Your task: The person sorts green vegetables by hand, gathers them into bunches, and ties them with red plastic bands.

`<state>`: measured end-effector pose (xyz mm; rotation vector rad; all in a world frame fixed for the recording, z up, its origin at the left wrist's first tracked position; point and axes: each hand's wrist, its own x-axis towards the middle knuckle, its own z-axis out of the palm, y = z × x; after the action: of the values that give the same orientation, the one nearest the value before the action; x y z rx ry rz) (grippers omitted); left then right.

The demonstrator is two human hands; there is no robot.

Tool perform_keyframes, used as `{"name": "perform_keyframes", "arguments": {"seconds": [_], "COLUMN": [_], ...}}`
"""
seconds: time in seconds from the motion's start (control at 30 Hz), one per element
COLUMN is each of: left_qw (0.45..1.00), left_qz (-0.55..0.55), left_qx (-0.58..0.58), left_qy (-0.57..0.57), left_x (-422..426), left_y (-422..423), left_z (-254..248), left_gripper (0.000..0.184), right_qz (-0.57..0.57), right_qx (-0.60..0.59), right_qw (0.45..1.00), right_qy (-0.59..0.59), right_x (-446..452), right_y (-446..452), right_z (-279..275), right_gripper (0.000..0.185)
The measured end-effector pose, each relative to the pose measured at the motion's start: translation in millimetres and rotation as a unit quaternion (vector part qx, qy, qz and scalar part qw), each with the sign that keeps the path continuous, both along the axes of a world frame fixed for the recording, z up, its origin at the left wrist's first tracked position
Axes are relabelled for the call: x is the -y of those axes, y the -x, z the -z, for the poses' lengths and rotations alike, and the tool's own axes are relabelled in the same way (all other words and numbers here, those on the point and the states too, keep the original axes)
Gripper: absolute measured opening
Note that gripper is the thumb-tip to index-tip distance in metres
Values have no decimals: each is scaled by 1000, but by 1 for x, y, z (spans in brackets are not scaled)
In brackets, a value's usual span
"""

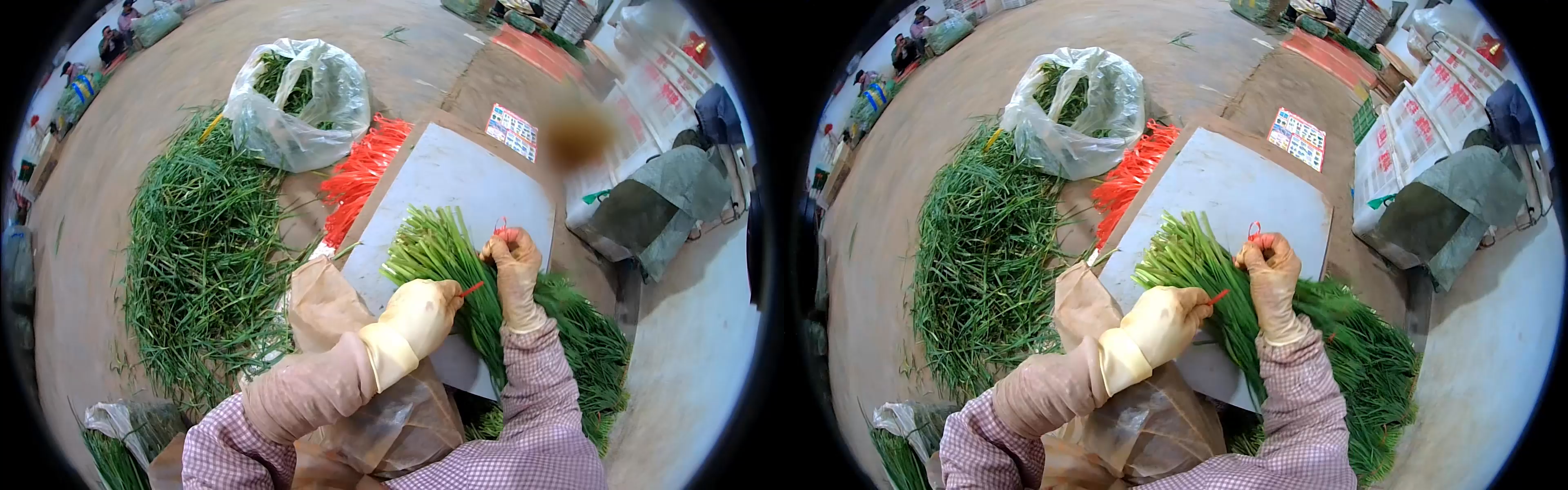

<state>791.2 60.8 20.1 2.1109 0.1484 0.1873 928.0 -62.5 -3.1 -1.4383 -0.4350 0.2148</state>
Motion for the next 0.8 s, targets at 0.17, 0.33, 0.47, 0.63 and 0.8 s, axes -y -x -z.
{"name": "perform_keyframes", "arguments": {"seconds": [0.17,0.33,0.47,0.63,0.8], "left_qw": [998,956,891,929,967], "left_qz": [-44,89,240,172,75], "left_qx": [-12,-126,60,132,158], "left_qy": [-44,-250,-379,-299,-185], "left_x": [-8,-7,-13,-23,-23], "left_y": [22,25,13,5,7], "left_z": [-4,-29,-41,-11,1], "left_gripper": [17,11,12,13,10], "right_qz": [55,19,-6,-57,-131], "right_qx": [110,10,-70,-143,-121], "right_qw": [982,999,997,988,983], "right_qy": [142,43,8,-14,35], "right_x": [-19,-26,-20,-13,-6], "right_y": [29,21,24,24,23], "right_z": [9,2,-4,-8,-12], "right_gripper": [7,5,15,17,16]}}
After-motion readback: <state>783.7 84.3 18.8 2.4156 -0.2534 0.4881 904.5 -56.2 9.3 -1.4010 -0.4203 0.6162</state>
